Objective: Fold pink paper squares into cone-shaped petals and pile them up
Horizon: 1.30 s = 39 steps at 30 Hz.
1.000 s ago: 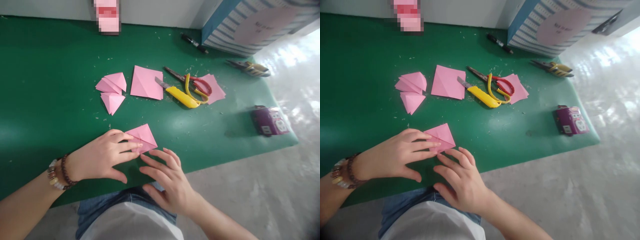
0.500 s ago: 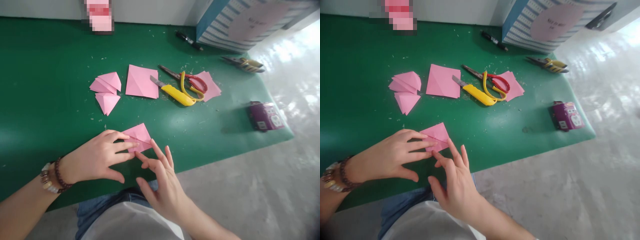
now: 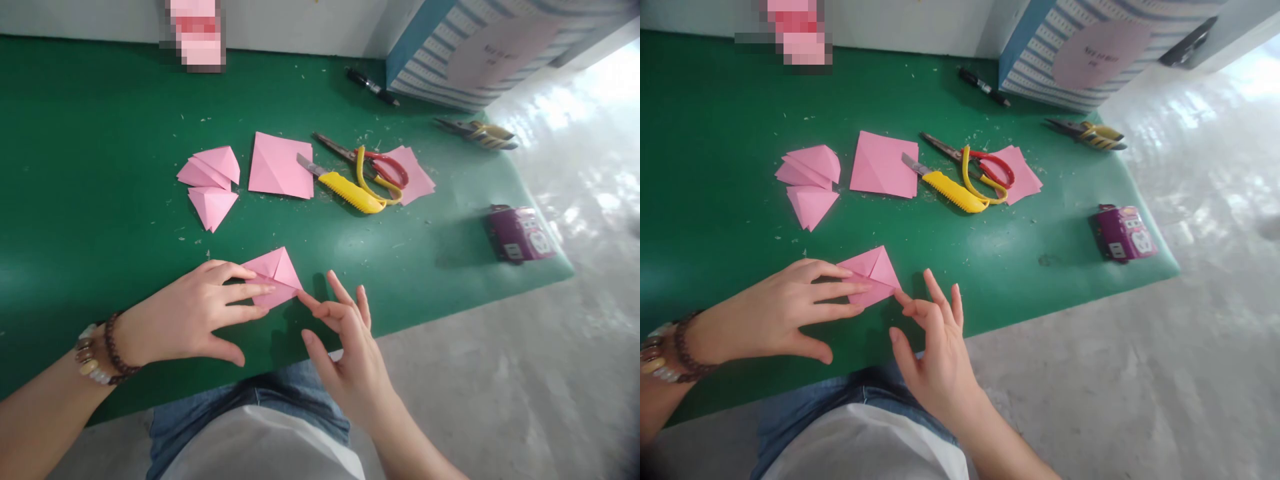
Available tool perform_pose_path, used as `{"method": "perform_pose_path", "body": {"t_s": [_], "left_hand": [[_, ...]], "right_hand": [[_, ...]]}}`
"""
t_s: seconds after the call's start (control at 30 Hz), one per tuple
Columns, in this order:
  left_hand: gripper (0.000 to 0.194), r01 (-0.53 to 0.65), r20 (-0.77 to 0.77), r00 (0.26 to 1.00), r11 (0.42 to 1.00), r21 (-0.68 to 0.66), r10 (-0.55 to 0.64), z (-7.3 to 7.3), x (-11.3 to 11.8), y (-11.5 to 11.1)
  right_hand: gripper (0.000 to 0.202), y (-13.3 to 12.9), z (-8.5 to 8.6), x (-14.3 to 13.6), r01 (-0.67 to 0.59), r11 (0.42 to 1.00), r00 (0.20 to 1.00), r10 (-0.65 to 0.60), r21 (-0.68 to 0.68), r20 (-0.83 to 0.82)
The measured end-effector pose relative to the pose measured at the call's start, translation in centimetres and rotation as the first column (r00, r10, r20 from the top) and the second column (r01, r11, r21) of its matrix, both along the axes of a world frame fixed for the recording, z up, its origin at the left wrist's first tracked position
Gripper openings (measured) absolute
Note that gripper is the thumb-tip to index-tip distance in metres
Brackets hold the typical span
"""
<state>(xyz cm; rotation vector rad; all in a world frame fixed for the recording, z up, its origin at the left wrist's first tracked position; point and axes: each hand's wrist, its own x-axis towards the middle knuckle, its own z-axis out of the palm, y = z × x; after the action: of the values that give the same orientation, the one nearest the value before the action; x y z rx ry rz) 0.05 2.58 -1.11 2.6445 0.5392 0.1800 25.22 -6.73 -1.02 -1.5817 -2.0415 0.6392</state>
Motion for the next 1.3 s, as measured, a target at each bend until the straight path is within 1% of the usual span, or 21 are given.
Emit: {"method": "perform_pose_path", "body": {"t_s": [0.1,0.2,0.23,0.3,0.37,0.43,0.5,0.6,0.67,0.7,0.77,0.8,0.83,0.87,0.9,1.0,1.07,1.13,1.23,1.3], "left_hand": [[0.060,0.001,0.012,1.000,1.000,-0.008,-0.001,-0.2,-0.1,0.1],[0.060,0.006,0.045,0.999,1.000,-0.020,-0.005,-0.3,-0.2,0.3],[0.060,0.010,0.050,0.999,1.000,-0.021,-0.009,-0.3,-0.2,0.3],[0.061,0.018,0.047,0.999,1.000,-0.020,-0.017,-0.3,-0.2,0.3],[0.060,0.022,0.031,0.999,1.000,-0.022,-0.022,-0.4,-0.2,0.3],[0.058,0.022,0.049,0.999,0.999,-0.031,-0.021,-0.4,-0.3,0.3],[0.052,0.017,0.110,0.994,0.999,-0.048,-0.011,-0.3,-0.4,0.4],[0.040,0.008,0.247,0.969,0.996,-0.089,0.014,-0.1,-0.5,0.5],[0.033,-0.030,0.332,0.941,0.995,-0.096,0.061,0.1,-0.4,0.5],[0.032,-0.071,0.354,0.930,0.994,-0.084,0.097,0.1,-0.3,0.5],[0.034,-0.169,0.339,0.926,0.985,-0.027,0.168,0.1,0.0,0.4],[0.043,-0.203,0.305,0.933,0.979,0.008,0.190,0.0,0.3,0.3],[0.051,-0.210,0.269,0.944,0.977,0.038,0.193,-0.1,0.5,0.2],[0.055,-0.201,0.236,0.955,0.978,0.058,0.182,-0.2,0.6,0.2],[0.054,-0.189,0.213,0.962,0.979,0.073,0.169,-0.3,0.7,0.1],[0.042,-0.154,0.187,0.974,0.982,0.112,0.131,-0.7,0.8,0.1],[0.039,-0.143,0.192,0.974,0.982,0.127,0.117,-0.8,0.7,0.2],[0.038,-0.145,0.203,0.972,0.983,0.116,0.120,-0.8,0.6,0.3],[0.037,-0.186,0.230,0.960,0.979,0.089,0.161,-0.8,0.6,0.2],[0.030,-0.234,0.249,0.946,0.968,0.093,0.205,-0.8,0.7,0.2]], "right_hand": [[0.017,0.2,-0.1,0.5,0.021,1.000,0.995,-0.021,-0.007,-0.092],[0.020,0.9,-0.2,1.1,0.061,0.996,0.983,-0.049,0.061,-0.177],[0.022,1.2,-0.2,1.3,0.045,0.995,0.986,-0.030,0.091,-0.164],[0.028,2.0,-0.2,1.3,-0.055,0.990,0.996,0.064,0.130,-0.065],[0.034,2.6,-0.3,1.2,-0.183,0.974,0.982,0.175,0.138,0.064],[0.034,3.0,-0.4,1.0,-0.259,0.955,0.959,0.236,0.145,0.159],[0.034,3.1,-0.5,0.9,-0.283,0.944,0.946,0.246,0.172,0.209],[0.034,3.0,-0.6,0.7,-0.281,0.936,0.943,0.229,0.213,0.241],[0.033,3.0,-0.5,0.5,-0.269,0.937,0.946,0.214,0.224,0.243],[0.032,3.0,-0.5,0.4,-0.263,0.938,0.948,0.208,0.226,0.240],[0.030,3.0,-0.4,0.0,-0.253,0.939,0.952,0.199,0.235,0.231],[0.029,3.0,-0.3,-0.1,-0.248,0.939,0.954,0.195,0.239,0.227],[0.028,3.0,-0.3,-0.2,-0.244,0.939,0.956,0.191,0.243,0.223],[0.028,3.0,-0.2,-0.3,-0.242,0.939,0.957,0.191,0.244,0.217],[0.028,3.1,-0.2,-0.4,-0.243,0.940,0.959,0.195,0.238,0.207],[0.029,3.8,-0.1,0.1,-0.260,0.939,0.960,0.225,0.227,0.168],[0.030,4.8,-0.1,0.8,-0.306,0.919,0.947,0.268,0.248,0.175],[0.031,5.9,0.0,1.7,-0.401,0.878,0.910,0.351,0.259,0.220],[0.030,7.3,0.4,2.5,-0.526,0.816,0.845,0.471,0.238,0.254],[0.029,7.9,0.6,2.4,-0.544,0.806,0.834,0.492,0.233,0.248]]}}
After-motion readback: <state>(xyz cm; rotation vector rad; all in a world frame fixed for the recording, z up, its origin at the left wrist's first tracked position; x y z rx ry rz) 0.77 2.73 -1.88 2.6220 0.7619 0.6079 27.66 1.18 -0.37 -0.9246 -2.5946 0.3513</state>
